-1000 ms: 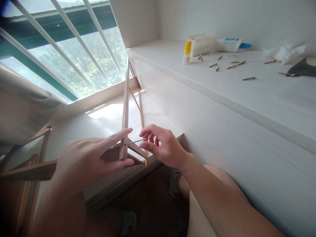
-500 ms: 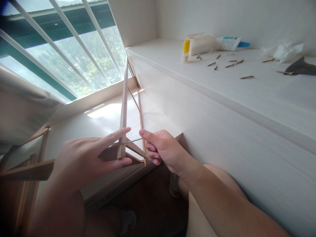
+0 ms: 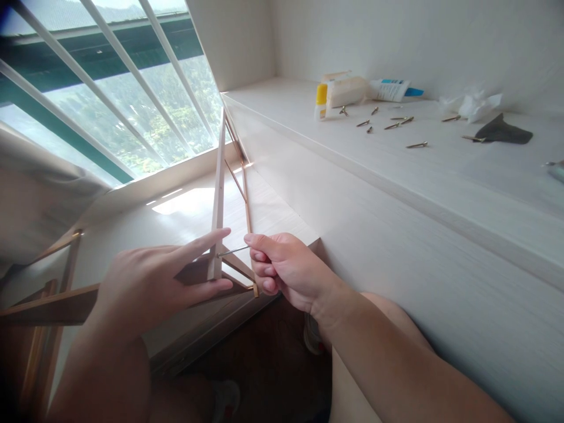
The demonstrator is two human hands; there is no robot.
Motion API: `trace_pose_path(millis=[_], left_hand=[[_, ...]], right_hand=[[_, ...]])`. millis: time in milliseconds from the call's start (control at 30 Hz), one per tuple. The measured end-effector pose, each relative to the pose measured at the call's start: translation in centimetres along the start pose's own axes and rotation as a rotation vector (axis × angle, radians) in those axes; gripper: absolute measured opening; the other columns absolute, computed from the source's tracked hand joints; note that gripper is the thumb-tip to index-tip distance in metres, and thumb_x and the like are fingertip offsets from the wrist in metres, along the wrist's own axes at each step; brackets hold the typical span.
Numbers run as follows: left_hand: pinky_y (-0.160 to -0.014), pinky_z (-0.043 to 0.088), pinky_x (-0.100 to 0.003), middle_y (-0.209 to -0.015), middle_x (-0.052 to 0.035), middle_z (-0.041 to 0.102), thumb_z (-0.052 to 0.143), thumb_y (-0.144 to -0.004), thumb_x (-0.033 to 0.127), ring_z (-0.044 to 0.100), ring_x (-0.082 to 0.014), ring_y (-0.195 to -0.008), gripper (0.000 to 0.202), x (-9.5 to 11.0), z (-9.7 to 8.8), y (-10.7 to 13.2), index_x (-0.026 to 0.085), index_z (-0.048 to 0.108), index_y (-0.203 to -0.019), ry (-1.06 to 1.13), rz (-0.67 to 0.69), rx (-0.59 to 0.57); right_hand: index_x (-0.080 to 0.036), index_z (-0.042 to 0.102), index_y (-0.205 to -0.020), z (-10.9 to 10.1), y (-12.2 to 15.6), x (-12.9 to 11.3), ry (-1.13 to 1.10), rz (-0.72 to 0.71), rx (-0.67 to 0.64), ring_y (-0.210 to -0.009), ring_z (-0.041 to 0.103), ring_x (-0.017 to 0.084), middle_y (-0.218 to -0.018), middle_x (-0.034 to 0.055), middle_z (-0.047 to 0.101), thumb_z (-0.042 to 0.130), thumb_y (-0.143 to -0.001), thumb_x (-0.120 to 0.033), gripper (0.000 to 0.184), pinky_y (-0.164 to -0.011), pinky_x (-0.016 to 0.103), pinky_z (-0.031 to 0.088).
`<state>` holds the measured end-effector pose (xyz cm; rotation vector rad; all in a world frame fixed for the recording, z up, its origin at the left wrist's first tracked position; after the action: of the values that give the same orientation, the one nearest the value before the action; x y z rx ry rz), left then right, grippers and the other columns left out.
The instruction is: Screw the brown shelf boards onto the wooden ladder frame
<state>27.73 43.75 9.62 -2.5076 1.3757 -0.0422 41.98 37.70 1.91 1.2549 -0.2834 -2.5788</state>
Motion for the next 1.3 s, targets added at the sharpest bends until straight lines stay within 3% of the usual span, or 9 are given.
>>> trace_pose_path(millis=[133, 300, 433, 500, 567, 867, 1133, 1200, 1300], left_hand=[[-0.054, 0.024, -0.03, -0.058, 0.0009, 0.065, 0.056, -0.082, 0.07, 0.06, -0.0194, -0.054, 0.065, 0.1, 0.1, 0.1, 0.036, 0.056, -0.137, 0.017, -0.006, -0.004], [-0.055, 0.025, -0.03, -0.057, 0.001, 0.064, 0.057, -0.081, 0.07, 0.06, -0.0193, -0.054, 0.066, 0.1, 0.1, 0.1, 0.036, 0.055, -0.137, 0.02, 0.0, 0.011], [-0.055, 0.025, -0.03, -0.06, 0.0011, 0.065, 0.056, -0.081, 0.071, 0.061, -0.0195, -0.054, 0.066, 0.0, 0.2, 0.1, 0.037, 0.054, -0.138, 0.022, -0.005, 0.011], [-0.055, 0.025, -0.03, -0.06, 0.0009, 0.066, 0.056, -0.081, 0.071, 0.061, -0.0195, -0.055, 0.066, -0.1, 0.2, 0.1, 0.038, 0.054, -0.137, 0.025, -0.013, 0.01], [-0.054, 0.025, -0.03, -0.061, 0.0009, 0.066, 0.056, -0.08, 0.072, 0.061, -0.0193, -0.054, 0.067, -0.2, 0.3, 0.1, 0.038, 0.055, -0.137, 0.03, -0.021, 0.005], [-0.054, 0.025, -0.029, -0.064, 0.0012, 0.07, 0.055, -0.079, 0.074, 0.063, -0.0205, -0.057, 0.066, -0.1, 0.2, -0.2, 0.041, 0.055, -0.136, 0.056, -0.035, -0.009], [-0.053, 0.025, -0.029, -0.062, 0.0004, 0.069, 0.053, -0.079, 0.076, 0.065, -0.022, -0.058, 0.066, -0.1, 0.0, -0.2, 0.04, 0.058, -0.134, 0.031, -0.027, -0.012], [-0.053, 0.025, -0.029, -0.061, 0.0004, 0.068, 0.053, -0.079, 0.076, 0.065, -0.0214, -0.058, 0.066, -0.1, 0.0, -0.2, 0.039, 0.058, -0.135, 0.03, -0.027, -0.012], [-0.053, 0.026, -0.029, -0.061, 0.0003, 0.069, 0.053, -0.079, 0.076, 0.065, -0.0204, -0.057, 0.067, -0.1, 0.0, -0.2, 0.039, 0.058, -0.135, 0.033, -0.028, -0.012]], right_hand=[[-0.019, 0.044, -0.065, -0.3, 0.3, -1.1, 0.311, -0.172, 0.053, -0.045, 0.04, 0.008, -0.052, -0.0062, 0.039, 0.057, -0.09, -0.054, 0.045, -0.042, 0.02, 0.031], [-0.018, 0.057, -0.075, -0.2, 1.1, -3.6, 0.87, -0.563, 0.106, -0.06, 0.049, 0.011, -0.068, 0.0, 0.055, 0.05, -0.098, -0.045, 0.036, -0.058, 0.025, 0.041], [-0.018, 0.059, -0.079, 0.2, 1.5, -4.6, 1.061, -0.862, 0.084, -0.074, 0.053, 0.015, -0.077, 0.0033, 0.059, 0.05, -0.099, -0.037, 0.029, -0.072, 0.029, 0.043], [-0.018, 0.06, -0.079, 0.2, 1.6, -4.7, 1.077, -0.919, 0.095, -0.076, 0.054, 0.016, -0.078, 0.0044, 0.061, 0.051, -0.099, -0.037, 0.029, -0.074, 0.03, 0.044], [-0.018, 0.06, -0.079, 0.0, 1.5, -4.5, 1.057, -0.896, 0.11, -0.073, 0.054, 0.016, -0.077, 0.0039, 0.061, 0.053, -0.098, -0.039, 0.03, -0.071, 0.029, 0.043], [-0.017, 0.058, -0.066, -0.7, 0.6, -3.2, 0.69, -0.546, 0.159, -0.055, 0.047, 0.01, -0.06, -0.0007, 0.054, 0.056, -0.094, -0.044, 0.04, -0.053, 0.024, 0.038], [-0.016, 0.054, -0.061, -1.0, -0.6, -1.5, 0.364, -0.28, 0.081, -0.046, 0.042, 0.009, -0.053, -0.0021, 0.048, 0.055, -0.093, -0.043, 0.041, -0.043, 0.022, 0.032], [-0.017, 0.053, -0.064, -0.9, -0.5, -1.5, 0.381, -0.293, 0.087, -0.047, 0.042, 0.009, -0.054, -0.0027, 0.048, 0.054, -0.093, -0.043, 0.039, -0.043, 0.022, 0.033], [-0.019, 0.056, -0.078, -0.9, 0.0, -2.4, 0.513, -0.46, 0.188, -0.049, 0.044, 0.009, -0.057, -0.0041, 0.05, 0.058, -0.092, -0.044, 0.028, -0.048, 0.022, 0.038]])
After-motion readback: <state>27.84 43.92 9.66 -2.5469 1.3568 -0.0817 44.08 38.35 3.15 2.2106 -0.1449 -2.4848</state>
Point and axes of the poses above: each hand's wrist, its own y-axis away from the middle knuckle, its own z-axis out of the palm, x = y × z, the point moved 6 cm from there along -y, towards the middle knuckle
